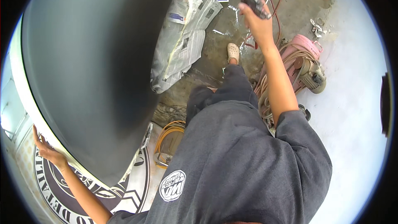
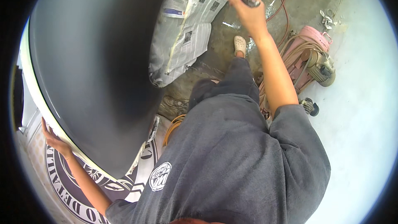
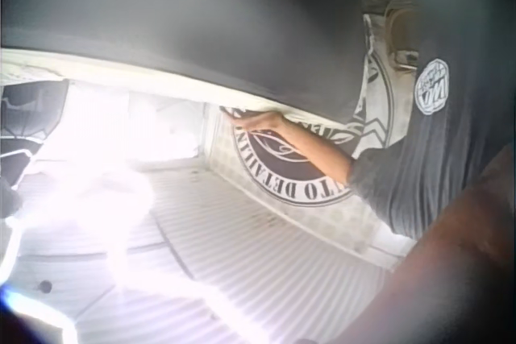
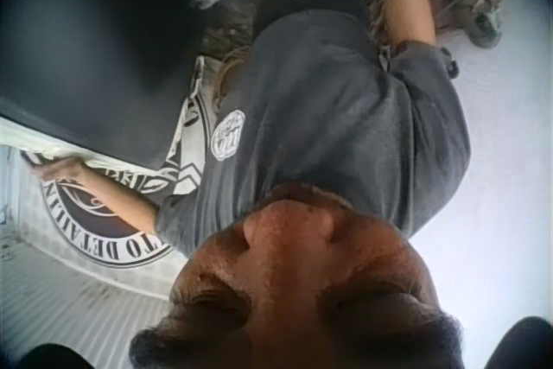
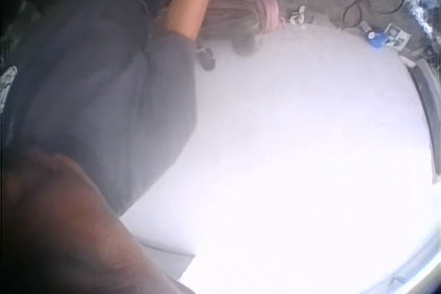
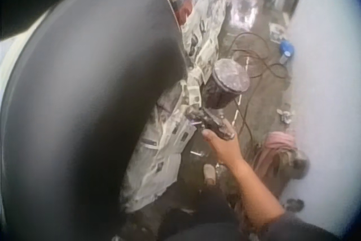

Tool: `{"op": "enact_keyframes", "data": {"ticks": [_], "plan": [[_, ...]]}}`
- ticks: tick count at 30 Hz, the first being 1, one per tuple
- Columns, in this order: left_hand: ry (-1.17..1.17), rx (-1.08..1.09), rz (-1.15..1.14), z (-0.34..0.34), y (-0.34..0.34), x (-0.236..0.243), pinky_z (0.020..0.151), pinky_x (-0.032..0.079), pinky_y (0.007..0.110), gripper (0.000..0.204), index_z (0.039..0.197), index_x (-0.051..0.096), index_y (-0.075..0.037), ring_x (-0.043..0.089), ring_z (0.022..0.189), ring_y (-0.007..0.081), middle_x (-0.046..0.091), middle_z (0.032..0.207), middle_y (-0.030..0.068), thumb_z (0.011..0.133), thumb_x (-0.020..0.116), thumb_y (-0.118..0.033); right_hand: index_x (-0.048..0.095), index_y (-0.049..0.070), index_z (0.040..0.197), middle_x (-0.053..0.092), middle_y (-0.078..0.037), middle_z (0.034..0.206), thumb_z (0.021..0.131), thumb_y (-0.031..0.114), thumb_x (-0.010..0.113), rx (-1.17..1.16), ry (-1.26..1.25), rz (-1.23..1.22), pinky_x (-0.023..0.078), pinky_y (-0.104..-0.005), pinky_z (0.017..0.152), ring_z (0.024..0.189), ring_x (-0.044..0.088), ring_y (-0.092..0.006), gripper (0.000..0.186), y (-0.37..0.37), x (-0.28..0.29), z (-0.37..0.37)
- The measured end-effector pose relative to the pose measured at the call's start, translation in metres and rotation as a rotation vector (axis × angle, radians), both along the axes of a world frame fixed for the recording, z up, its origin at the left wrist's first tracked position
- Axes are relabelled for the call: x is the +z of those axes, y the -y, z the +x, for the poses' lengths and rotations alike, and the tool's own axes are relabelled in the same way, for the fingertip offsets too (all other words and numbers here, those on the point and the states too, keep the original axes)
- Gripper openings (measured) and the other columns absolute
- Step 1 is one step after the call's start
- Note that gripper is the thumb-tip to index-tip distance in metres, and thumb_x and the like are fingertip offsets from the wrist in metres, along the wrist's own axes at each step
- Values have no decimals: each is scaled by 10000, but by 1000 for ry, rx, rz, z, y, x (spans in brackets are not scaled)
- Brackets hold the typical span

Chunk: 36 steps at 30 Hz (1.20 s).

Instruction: The person spray-paints the side of a car using a spray gun, moving the gun in sweeping motions while occasionally touching the car body.

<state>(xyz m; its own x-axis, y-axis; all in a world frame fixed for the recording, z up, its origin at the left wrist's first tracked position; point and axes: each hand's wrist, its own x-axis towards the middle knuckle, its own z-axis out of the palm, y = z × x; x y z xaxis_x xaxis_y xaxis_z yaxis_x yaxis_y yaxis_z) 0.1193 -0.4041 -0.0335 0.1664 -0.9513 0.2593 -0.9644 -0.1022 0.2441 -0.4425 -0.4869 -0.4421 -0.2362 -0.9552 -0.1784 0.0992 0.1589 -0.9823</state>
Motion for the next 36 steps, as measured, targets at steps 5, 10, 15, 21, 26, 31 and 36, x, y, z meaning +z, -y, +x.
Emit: {"op": "enact_keyframes", "data": {"ticks": [5,10,15,21,26,31,36], "plan": [[-109,-16,-4,1,-4,-3,1241,180,485,1093,1553,346,19,314,1506,319,371,1607,182,928,153,-856,689,45,1090,646,7,779,860,234,841,283,-168,90,455,-250,641,710,544,-54,334,-57,22,6],[-118,-103,17,8,-2,-1,1248,159,500,1046,1561,350,-13,275,1530,304,360,1616,181,943,159,-836,683,23,1121,672,-32,826,873,193,827,183,-261,-13,498,-273,705,751,588,-91,334,-82,39,17],[-257,-203,43,15,-2,0,1250,170,492,979,1564,337,-5,281,1529,302,362,1615,177,985,165,-776,670,52,1150,652,6,811,894,253,819,-42,-58,-79,455,-246,545,667,555,-48,357,-107,37,51],[-301,-256,57,9,2,0,1253,154,471,889,1567,344,-7,269,1532,319,346,1619,206,1033,165,-695,688,95,1125,603,26,708,876,384,816,-92,-135,29,440,-251,542,604,539,-55,402,-135,47,84],[-242,-263,54,9,9,0,1248,103,542,890,1565,376,-62,245,1544,326,342,1621,211,1009,195,-734,695,97,1066,655,-1,745,869,445,802,-298,-301,-42,462,-283,569,610,564,-86,414,-116,26,95],[-160,-271,7,18,-2,-1,1241,70,601,897,1565,396,-113,212,1561,327,371,1618,181,986,194,-768,590,105,1265,724,-78,970,983,397,667,-249,-278,-101,571,-332,725,718,672,-199,413,-135,49,118],[-61,-298,7,18,-3,-1,1245,58,602,866,1565,409,-143,205,1563,329,384,1616,167,993,189,-755,658,67,1056,670,-55,795,865,432,818,-167,-468,-159,505,-328,705,728,566,-128,442,-198,40,153]]}}
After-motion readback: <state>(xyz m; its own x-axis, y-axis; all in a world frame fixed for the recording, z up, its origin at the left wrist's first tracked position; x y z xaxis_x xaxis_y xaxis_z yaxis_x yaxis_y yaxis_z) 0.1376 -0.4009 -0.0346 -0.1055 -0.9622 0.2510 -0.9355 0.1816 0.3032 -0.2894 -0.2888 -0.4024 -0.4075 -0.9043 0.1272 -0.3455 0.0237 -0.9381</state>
